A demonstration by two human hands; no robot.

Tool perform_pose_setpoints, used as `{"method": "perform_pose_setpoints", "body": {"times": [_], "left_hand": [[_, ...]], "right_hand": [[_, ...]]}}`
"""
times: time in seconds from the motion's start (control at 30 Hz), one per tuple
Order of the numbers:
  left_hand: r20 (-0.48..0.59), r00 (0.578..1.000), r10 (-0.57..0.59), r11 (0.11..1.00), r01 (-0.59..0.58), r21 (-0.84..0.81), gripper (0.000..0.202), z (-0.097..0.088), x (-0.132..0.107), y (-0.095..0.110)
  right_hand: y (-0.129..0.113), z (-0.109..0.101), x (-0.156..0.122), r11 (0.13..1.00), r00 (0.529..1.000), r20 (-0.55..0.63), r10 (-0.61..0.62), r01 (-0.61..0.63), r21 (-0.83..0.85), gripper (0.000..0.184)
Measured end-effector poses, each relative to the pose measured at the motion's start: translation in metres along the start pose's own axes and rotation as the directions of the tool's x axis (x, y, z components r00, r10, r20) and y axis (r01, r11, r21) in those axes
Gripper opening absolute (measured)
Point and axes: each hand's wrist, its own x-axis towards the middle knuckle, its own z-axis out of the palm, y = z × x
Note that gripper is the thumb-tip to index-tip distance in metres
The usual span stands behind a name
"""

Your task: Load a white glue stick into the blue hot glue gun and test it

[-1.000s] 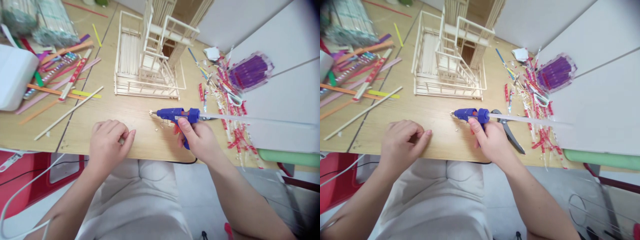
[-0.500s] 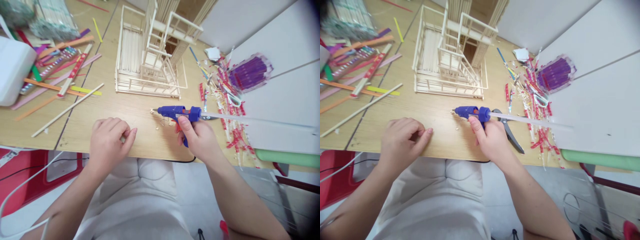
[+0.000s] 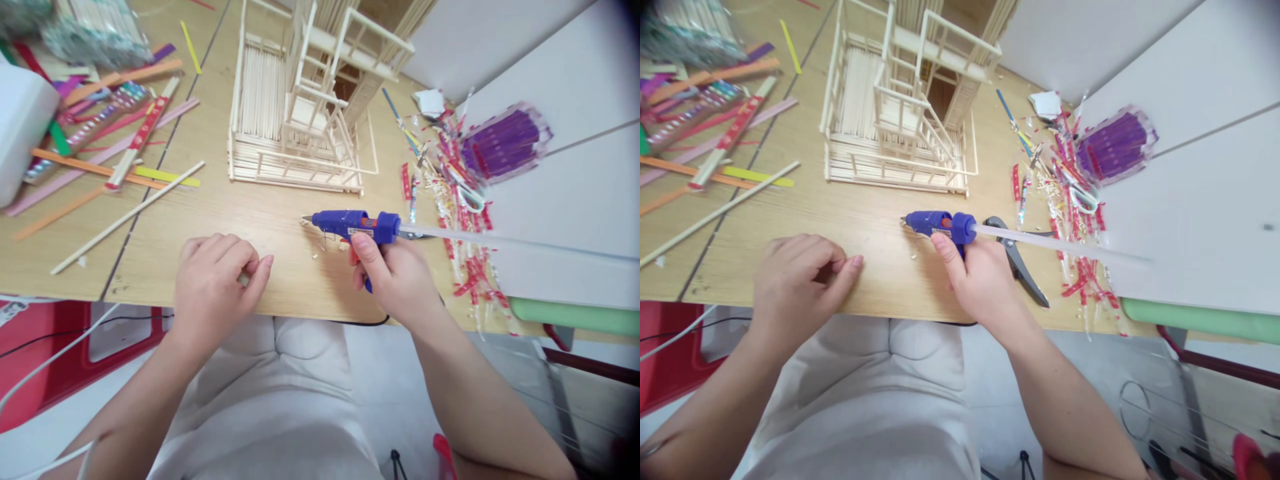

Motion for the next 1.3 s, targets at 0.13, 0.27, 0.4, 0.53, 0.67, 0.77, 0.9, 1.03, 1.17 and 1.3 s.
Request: {"method": "perform_pose_setpoints", "body": {"times": [0.13,0.27,0.4,0.53,0.67,0.77,0.9,1.03,1.17,1.3], "left_hand": [[0.010,1.000,0.015,1.000,-0.015,0.002,0.031,0.0002,-0.0003,-0.0005],[0.015,1.000,0.010,1.000,-0.010,-0.003,0.030,0.0003,-0.0007,-0.0012],[0.018,1.000,-0.017,1.000,0.017,-0.009,0.030,0.0003,-0.0006,-0.0014],[0.019,0.999,-0.027,0.999,0.027,-0.020,0.030,0.0002,-0.0003,-0.0012],[0.021,1.000,-0.015,1.000,0.015,-0.013,0.031,0.0002,-0.0005,-0.0013],[0.019,1.000,-0.003,1.000,0.003,-0.007,0.031,-0.0002,-0.0004,-0.0012],[0.019,1.000,-0.003,1.000,0.003,-0.015,0.031,-0.0008,-0.0002,-0.0006],[0.009,1.000,0.002,1.000,-0.002,-0.001,0.031,-0.0006,-0.0006,-0.0005],[0.006,1.000,0.011,1.000,-0.011,-0.006,0.031,-0.0007,-0.0005,-0.0006],[0.028,1.000,0.011,1.000,-0.012,0.013,0.030,-0.0017,-0.0001,-0.0001]], "right_hand": [[-0.0009,-0.0018,-0.0031,1.000,1.000,-0.026,0.005,-0.005,0.009,0.061],[-0.0009,-0.0031,-0.0043,0.999,0.999,-0.028,0.019,-0.018,0.033,0.060],[-0.0008,-0.0020,-0.0039,0.999,1.000,-0.017,0.026,-0.026,0.033,0.062],[-0.0002,-0.0012,-0.0035,1.000,1.000,-0.012,0.004,-0.005,-0.013,0.065],[0.0006,-0.0006,-0.0037,0.999,1.000,-0.003,0.002,-0.003,-0.042,0.065],[0.0009,0.0002,-0.0039,0.999,1.000,-0.004,0.000,0.000,-0.051,0.063],[0.0005,0.0014,-0.0042,1.000,1.000,-0.003,0.011,-0.011,-0.027,0.063],[0.0011,0.0024,-0.0047,1.000,1.000,-0.015,0.016,-0.016,0.000,0.065],[0.0018,0.0012,-0.0052,1.000,0.999,-0.019,0.026,-0.025,0.014,0.062],[-0.0015,-0.0034,-0.0051,0.999,0.999,-0.024,0.033,-0.033,0.010,0.062]]}}
